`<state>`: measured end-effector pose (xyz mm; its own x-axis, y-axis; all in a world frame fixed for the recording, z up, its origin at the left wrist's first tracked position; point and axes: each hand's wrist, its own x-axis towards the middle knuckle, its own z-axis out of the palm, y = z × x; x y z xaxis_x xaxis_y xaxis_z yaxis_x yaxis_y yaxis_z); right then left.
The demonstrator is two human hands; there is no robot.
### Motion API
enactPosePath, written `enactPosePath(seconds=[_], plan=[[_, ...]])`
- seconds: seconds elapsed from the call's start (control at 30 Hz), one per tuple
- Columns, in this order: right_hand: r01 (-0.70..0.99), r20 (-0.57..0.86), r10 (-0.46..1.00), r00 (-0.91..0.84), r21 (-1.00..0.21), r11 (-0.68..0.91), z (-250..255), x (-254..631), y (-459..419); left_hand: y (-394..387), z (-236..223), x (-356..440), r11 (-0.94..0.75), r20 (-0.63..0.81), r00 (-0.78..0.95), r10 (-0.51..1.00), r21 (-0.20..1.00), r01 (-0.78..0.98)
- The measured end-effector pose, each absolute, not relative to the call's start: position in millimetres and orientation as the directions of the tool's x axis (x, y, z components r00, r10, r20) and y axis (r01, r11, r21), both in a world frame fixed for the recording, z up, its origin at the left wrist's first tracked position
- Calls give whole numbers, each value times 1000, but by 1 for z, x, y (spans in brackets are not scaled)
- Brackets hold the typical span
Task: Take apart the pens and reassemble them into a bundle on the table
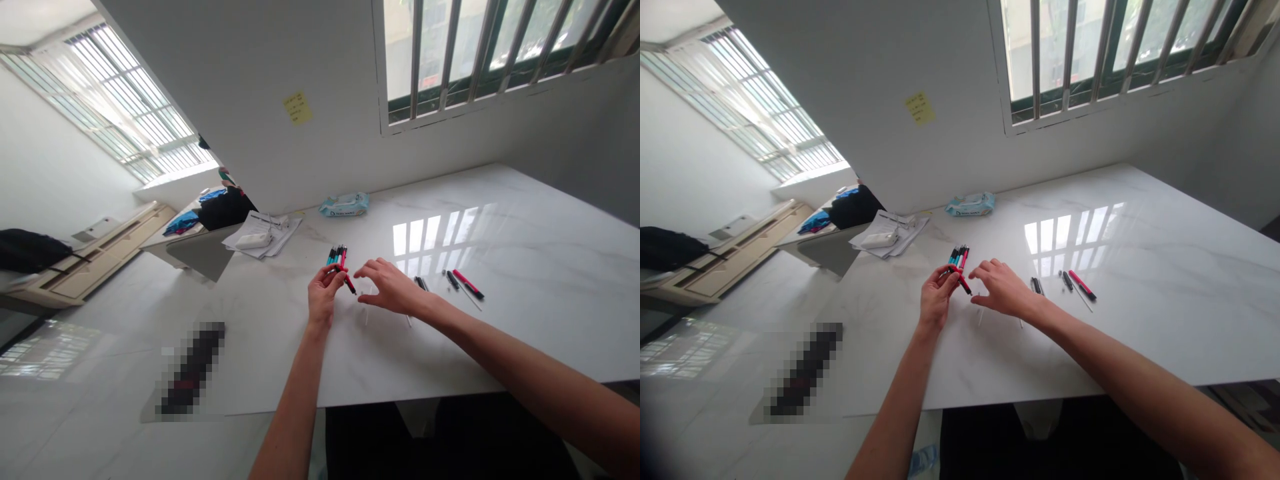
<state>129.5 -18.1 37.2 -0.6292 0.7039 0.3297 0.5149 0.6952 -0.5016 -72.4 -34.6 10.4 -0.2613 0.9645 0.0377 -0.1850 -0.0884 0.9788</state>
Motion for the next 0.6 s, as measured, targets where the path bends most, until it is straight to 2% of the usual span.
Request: enactPosePath(seconds=[0.13, 0.27, 0.47, 0.6], plan=[[504, 217, 656, -723, -485, 715, 26, 128, -15, -33, 11, -73, -125, 69, -293, 954, 976, -176], [455, 204, 620, -757, -517, 725, 20, 124, -14, -34, 10, -72, -145, 90, -302, 949, 976, -165], [421, 239, 760, -604, -714, 559, 29, 129, -8, -35, 11, -68, -153, 139, -263, 955, 988, -34], [392, 265, 827, -495, -782, 485, 33, 135, -2, -36, 9, -66, -148, 150, -222, 963, 989, 29]])
